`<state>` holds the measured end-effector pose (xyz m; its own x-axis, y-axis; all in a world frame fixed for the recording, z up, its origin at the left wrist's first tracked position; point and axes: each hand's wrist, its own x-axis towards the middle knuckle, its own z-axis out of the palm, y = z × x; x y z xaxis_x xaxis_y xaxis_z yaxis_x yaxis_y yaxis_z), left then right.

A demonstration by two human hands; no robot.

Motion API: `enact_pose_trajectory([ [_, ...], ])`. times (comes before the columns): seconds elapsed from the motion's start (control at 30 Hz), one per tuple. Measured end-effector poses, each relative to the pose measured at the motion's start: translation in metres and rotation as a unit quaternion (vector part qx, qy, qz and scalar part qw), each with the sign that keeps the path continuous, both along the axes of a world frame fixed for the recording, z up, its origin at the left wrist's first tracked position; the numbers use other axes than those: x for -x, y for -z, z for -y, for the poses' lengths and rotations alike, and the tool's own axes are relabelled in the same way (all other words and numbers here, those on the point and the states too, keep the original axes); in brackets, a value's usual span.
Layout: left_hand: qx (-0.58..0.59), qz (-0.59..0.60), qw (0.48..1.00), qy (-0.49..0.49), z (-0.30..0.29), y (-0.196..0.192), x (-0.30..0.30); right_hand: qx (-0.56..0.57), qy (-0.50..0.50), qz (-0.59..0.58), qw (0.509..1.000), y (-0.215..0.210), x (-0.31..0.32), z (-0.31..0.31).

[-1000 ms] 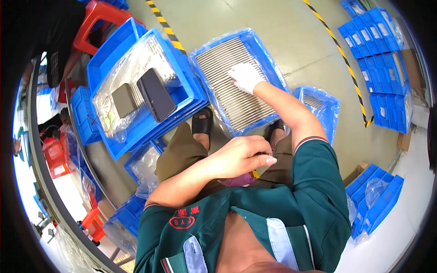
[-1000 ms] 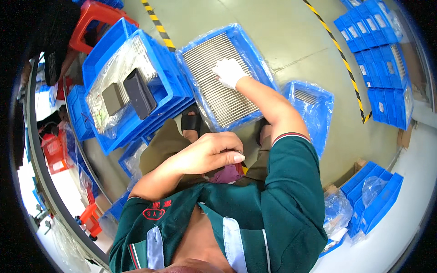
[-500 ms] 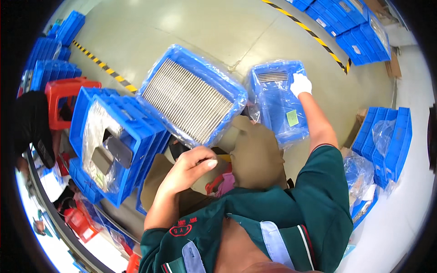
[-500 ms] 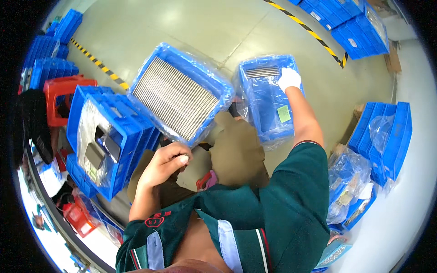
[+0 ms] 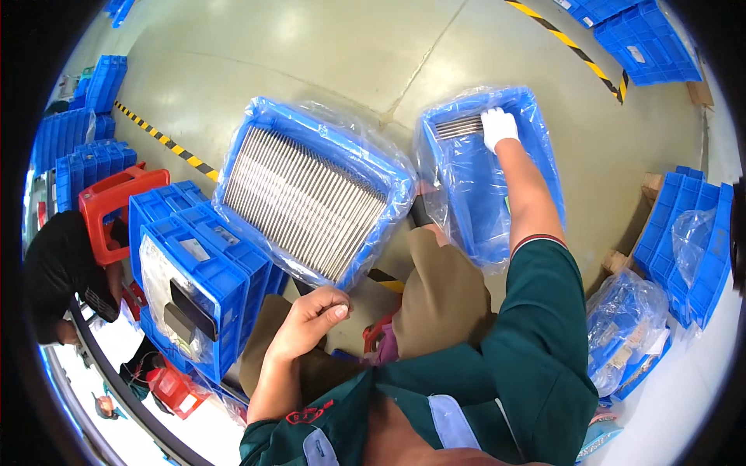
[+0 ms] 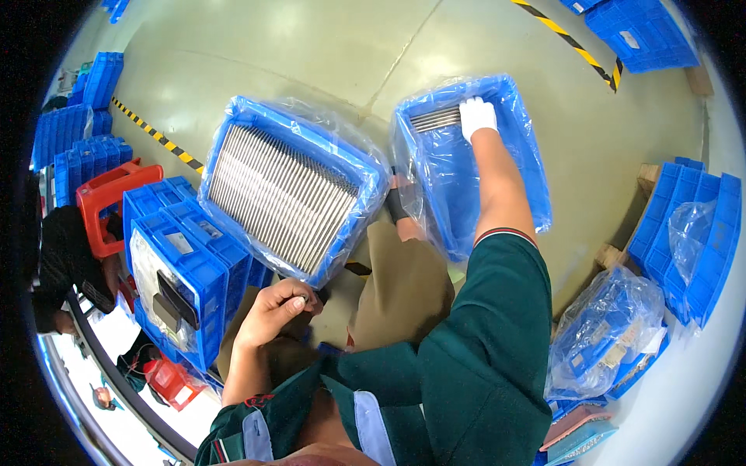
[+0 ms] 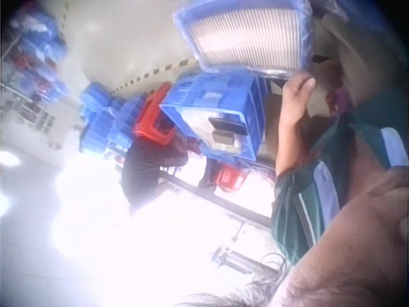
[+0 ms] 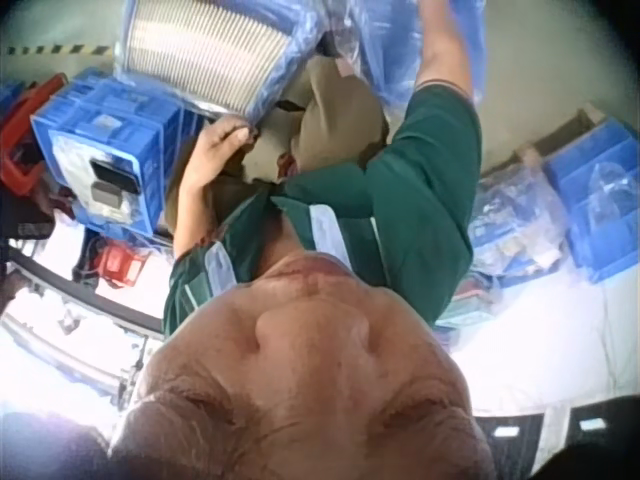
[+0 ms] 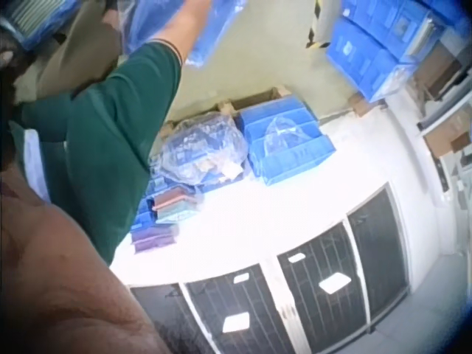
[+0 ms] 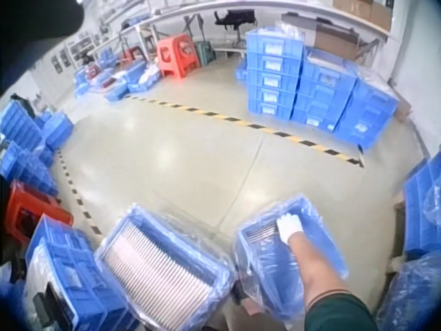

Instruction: The person sits on a low stool and repeatedly picks up bundles of thin metal rods from a blue plastic bin. They separate the rods into smaller groups and place them into a second blue bin. The process is repetitive, involving picking, separating, and placing the rods.

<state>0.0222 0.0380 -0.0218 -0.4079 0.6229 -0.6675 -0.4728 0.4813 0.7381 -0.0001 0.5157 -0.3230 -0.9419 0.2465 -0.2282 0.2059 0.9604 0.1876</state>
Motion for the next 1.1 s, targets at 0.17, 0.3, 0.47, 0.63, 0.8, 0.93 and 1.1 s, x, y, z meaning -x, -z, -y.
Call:
enact_pose_trajectory([
  [0.17, 0.016, -0.007, 1.000, 0.007, -0.002, 0.015, 0.001, 0.023, -0.021, 0.030, 0.999, 0.013, 0.002, 0.003],
  [0.3, 0.035, 0.002, 0.999, 0.001, -0.008, 0.014, 0.001, 0.073, 0.013, 0.041, 0.996, 0.020, -0.010, 0.006],
  [0.47, 0.045, 0.001, 0.999, 0.001, -0.003, 0.017, -0.004, 0.121, 0.062, 0.095, 0.986, 0.012, -0.022, 0.016],
  [0.63, 0.036, -0.004, 0.999, -0.038, 0.002, 0.015, -0.007, 0.171, 0.068, 0.064, 0.981, -0.004, -0.032, 0.020],
  [0.8, 0.023, -0.009, 0.999, -0.043, -0.003, 0.001, -0.008, 0.173, 0.098, 0.058, 0.978, -0.042, -0.027, 0.025],
  [0.93, 0.022, -0.048, 0.997, -0.049, -0.003, -0.015, -0.008, 0.169, 0.197, 0.062, 0.964, -0.085, -0.058, 0.028],
  [1.1, -0.004, -0.035, 0.998, -0.053, 0.005, -0.021, -0.015, 0.089, 0.205, 0.155, 0.962, -0.092, -0.095, 0.015],
])
